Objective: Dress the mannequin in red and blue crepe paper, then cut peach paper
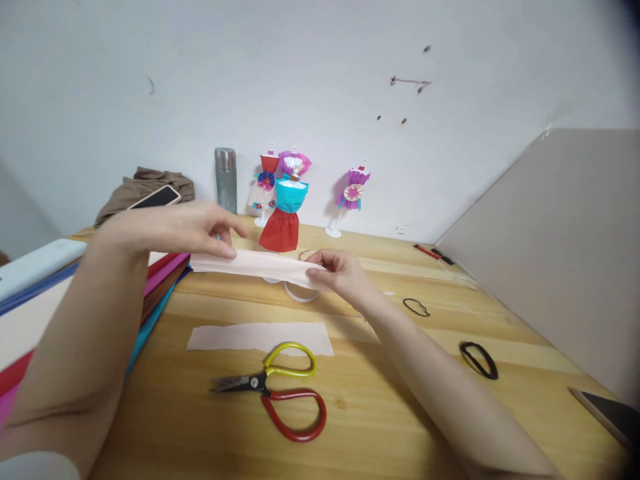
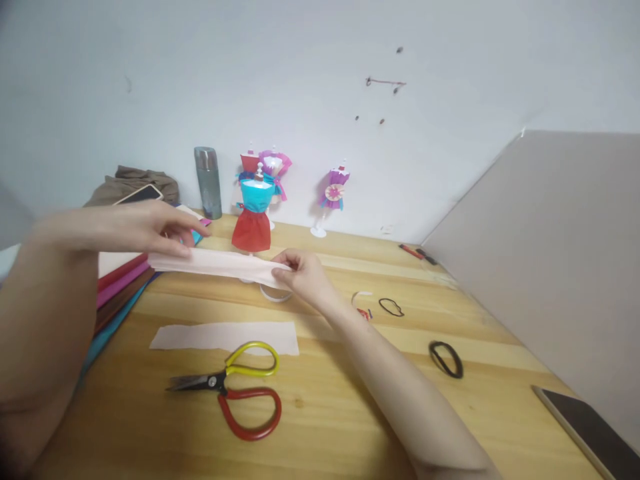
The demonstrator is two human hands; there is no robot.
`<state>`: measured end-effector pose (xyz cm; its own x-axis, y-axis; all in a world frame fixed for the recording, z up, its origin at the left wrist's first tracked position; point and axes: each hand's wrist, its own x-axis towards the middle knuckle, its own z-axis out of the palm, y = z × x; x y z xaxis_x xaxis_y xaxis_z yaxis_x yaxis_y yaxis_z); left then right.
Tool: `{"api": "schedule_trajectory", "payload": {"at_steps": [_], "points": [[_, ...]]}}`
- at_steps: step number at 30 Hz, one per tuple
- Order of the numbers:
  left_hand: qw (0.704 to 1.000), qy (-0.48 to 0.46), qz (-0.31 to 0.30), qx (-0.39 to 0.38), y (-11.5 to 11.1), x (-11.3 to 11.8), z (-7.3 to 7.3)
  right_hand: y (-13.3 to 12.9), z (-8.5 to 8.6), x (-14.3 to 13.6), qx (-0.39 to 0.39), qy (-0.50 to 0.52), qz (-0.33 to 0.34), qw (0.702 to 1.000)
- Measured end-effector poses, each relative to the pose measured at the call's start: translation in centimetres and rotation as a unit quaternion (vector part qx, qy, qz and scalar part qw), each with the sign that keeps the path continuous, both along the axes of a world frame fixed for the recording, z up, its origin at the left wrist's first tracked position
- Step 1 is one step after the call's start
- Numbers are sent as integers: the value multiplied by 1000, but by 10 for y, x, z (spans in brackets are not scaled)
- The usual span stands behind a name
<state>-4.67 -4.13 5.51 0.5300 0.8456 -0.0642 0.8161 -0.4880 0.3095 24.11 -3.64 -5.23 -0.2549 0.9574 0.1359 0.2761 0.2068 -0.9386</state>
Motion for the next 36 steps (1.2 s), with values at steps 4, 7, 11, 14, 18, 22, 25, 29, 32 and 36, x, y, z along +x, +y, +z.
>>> {"api": "schedule_trajectory", "payload": {"at_steps": [4,7,11,14,18,22,25,29,32,36], "points": [[994,64,-83,-26,7,22,-13,-1,7,5,15,-18,-10,1000],[994,79,-78,-23,14,33,-22,0,11,8,36,-16,-23,999],[996,42,-81,19,24,30,-25,4,13,12,54,13,-76,996],[996,17,-84,21,27,24,-24,7,13,14,55,24,-96,994],[998,-19,-46,35,27,24,-25,10,12,18,74,20,-102,992],[994,-86,33,63,27,25,-24,15,12,25,121,36,-126,984],[990,-123,61,34,26,24,-22,18,14,29,113,72,-152,979],[986,-156,67,4,27,22,-24,19,17,30,96,112,-169,974],[985,-164,60,-6,29,22,-28,19,18,30,101,115,-178,972],[986,-151,63,-11,30,21,-29,20,17,31,115,105,-179,971]]}}
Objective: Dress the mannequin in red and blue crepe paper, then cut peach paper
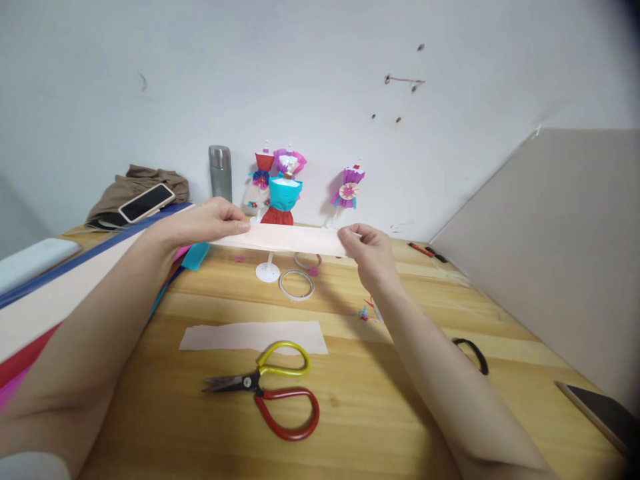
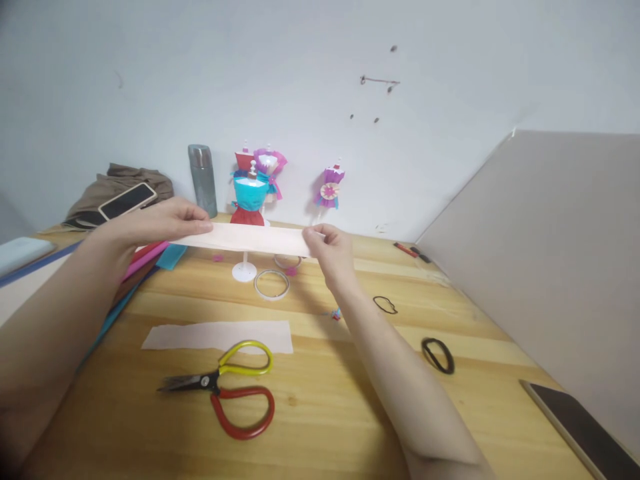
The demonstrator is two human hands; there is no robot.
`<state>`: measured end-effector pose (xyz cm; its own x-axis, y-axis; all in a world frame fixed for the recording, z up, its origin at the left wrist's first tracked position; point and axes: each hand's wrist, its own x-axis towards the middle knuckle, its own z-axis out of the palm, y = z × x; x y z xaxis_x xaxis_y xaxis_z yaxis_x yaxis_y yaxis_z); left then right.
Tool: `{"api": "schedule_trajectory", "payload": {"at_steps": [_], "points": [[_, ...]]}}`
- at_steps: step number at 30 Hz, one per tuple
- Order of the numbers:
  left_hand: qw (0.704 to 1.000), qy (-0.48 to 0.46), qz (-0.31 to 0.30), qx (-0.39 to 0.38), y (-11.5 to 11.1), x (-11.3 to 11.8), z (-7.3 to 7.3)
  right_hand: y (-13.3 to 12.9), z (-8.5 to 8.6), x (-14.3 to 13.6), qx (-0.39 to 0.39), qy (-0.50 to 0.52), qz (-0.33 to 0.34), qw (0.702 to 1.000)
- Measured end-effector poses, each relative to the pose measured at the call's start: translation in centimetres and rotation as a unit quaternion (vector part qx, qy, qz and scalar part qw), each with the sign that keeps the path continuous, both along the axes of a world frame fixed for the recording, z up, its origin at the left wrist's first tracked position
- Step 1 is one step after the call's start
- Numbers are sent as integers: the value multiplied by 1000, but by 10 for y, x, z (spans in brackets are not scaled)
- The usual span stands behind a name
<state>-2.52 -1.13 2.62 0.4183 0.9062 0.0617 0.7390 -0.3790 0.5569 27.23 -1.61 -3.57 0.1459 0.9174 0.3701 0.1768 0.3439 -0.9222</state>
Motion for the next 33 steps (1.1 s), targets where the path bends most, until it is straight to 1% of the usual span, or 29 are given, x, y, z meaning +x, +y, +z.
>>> {"api": "schedule_trajectory", "payload": {"at_steps": [3,6,9,11,12,14,16,19,21,24,27,28,30,33], "points": [[999,37,-27,-21,1,-4,2,1,-2,2,-4,-8,18,1000],[995,80,-57,-5,3,-8,3,2,-3,3,-17,-22,22,999],[987,112,-118,10,4,-8,3,3,-5,2,-25,-33,20,999],[976,144,-163,-2,2,-4,2,5,-7,1,-36,-25,26,999],[972,163,-171,-10,0,-1,1,5,-8,0,-45,-17,31,998],[965,200,-168,-21,-3,5,-1,7,-10,-1,-73,7,46,996],[962,218,-163,-22,-5,10,-4,9,-12,-2,-115,37,59,991],[963,208,-168,3,-5,14,-5,12,-16,-2,-174,73,70,980],[967,185,-177,19,-3,13,-5,13,-18,-2,-188,79,74,976],[970,164,-179,16,-1,9,-4,12,-18,-2,-177,67,105,976],[975,167,-147,15,0,8,-3,7,-16,-3,-145,23,156,977],[975,168,-143,15,0,7,-3,6,-15,-4,-131,5,157,979],[973,175,-146,15,0,7,-2,3,-14,-6,-109,-18,136,985],[968,199,-153,24,1,4,-1,3,-15,-6,-119,-29,121,985]]}}
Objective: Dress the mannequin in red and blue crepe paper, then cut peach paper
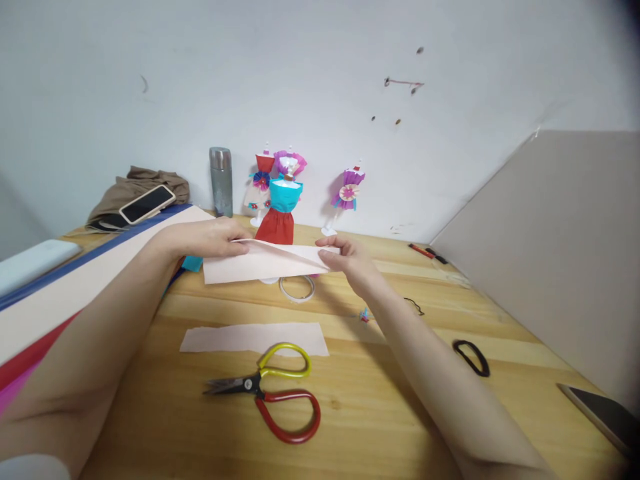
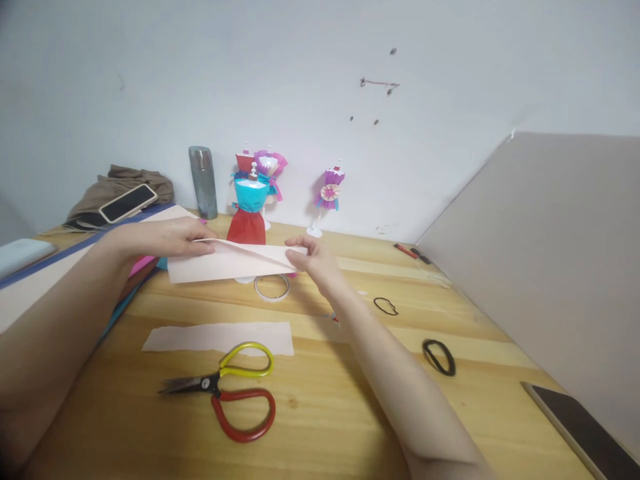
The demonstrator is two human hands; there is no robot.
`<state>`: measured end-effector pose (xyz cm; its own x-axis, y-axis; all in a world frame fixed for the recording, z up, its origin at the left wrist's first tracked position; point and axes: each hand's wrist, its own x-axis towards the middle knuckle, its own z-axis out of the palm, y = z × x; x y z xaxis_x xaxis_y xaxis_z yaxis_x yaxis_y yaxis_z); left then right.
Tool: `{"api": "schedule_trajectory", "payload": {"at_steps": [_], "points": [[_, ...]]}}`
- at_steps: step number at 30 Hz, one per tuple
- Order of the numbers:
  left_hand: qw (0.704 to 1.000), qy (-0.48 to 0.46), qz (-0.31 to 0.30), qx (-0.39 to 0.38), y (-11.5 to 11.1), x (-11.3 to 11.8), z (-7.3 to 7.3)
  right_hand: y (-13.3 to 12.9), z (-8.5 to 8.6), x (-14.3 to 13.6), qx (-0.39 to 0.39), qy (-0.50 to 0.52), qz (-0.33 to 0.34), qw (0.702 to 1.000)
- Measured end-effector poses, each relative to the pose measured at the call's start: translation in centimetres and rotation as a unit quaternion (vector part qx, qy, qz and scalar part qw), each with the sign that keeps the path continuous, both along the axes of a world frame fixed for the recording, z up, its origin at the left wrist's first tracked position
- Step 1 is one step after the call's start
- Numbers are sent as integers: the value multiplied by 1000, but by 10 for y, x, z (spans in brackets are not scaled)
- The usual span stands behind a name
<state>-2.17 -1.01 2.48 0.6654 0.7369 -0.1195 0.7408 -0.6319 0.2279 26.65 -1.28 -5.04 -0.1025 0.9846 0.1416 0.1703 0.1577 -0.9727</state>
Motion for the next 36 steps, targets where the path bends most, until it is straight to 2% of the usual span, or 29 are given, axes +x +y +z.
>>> {"api": "schedule_trajectory", "payload": {"at_steps": [5,11,18,21,24,27,31,36], "points": [[1000,-21,-8,14,1,-6,2,0,2,8,-31,-1,27,999],[998,-49,30,-16,-1,-3,6,-6,12,16,30,-44,107,993],[998,-57,-5,-20,3,-14,5,3,7,16,18,-17,47,999],[995,-57,-40,-68,5,-18,2,3,7,15,28,-2,47,999],[987,-88,-37,-126,3,-11,-1,-2,9,11,32,3,50,998],[990,-98,-8,-104,0,5,-7,-12,12,3,33,5,62,998],[988,-97,-43,-110,-3,22,-15,-22,16,-5,37,14,84,996],[989,-123,-35,-77,1,20,-18,-20,15,-5,75,1,41,996]]}}
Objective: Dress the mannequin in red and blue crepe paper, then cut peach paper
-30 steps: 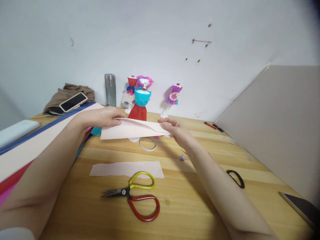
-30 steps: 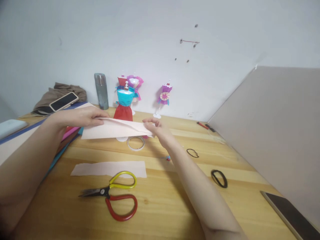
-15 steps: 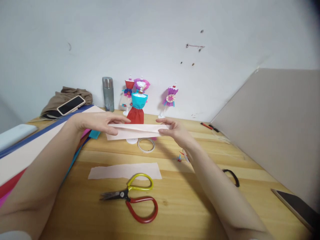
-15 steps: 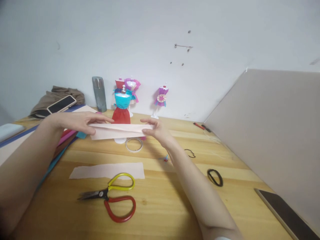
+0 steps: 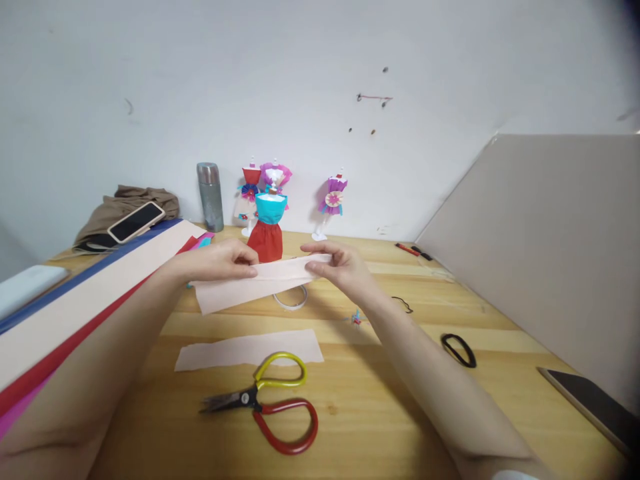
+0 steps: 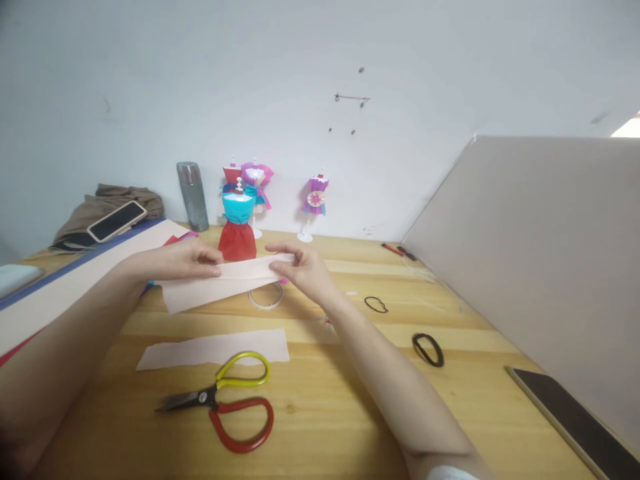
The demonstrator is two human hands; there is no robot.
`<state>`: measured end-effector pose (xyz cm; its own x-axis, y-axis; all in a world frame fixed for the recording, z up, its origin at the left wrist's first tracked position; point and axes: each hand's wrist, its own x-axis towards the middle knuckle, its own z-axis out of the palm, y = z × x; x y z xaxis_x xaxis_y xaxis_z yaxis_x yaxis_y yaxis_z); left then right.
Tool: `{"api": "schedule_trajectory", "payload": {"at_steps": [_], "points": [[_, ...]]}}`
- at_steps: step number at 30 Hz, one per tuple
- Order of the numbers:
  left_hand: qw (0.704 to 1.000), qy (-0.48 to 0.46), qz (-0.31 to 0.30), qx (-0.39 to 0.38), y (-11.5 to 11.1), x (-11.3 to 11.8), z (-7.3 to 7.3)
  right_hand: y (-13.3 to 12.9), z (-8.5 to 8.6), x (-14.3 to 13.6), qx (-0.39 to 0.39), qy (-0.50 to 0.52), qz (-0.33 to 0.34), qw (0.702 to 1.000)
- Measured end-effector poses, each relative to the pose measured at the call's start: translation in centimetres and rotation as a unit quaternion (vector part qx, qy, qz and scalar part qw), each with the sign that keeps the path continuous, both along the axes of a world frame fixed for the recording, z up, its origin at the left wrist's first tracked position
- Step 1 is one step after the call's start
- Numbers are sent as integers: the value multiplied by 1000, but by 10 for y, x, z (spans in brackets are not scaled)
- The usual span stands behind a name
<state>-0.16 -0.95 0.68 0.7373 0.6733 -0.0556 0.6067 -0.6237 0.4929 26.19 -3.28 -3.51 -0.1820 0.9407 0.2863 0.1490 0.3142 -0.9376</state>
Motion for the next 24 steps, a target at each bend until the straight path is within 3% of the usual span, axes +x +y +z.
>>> {"api": "schedule_trajectory", "payload": {"at_steps": [9,16,19,24], "points": [[998,7,50,36,-5,-8,12,9,-2,4,93,-20,-68,993],[988,5,138,67,-7,-14,21,9,-1,4,7,6,-62,998],[991,4,127,46,-1,-23,20,13,-2,6,-22,62,-56,996],[992,54,89,73,3,-32,22,20,-5,13,-86,143,-34,985]]}}
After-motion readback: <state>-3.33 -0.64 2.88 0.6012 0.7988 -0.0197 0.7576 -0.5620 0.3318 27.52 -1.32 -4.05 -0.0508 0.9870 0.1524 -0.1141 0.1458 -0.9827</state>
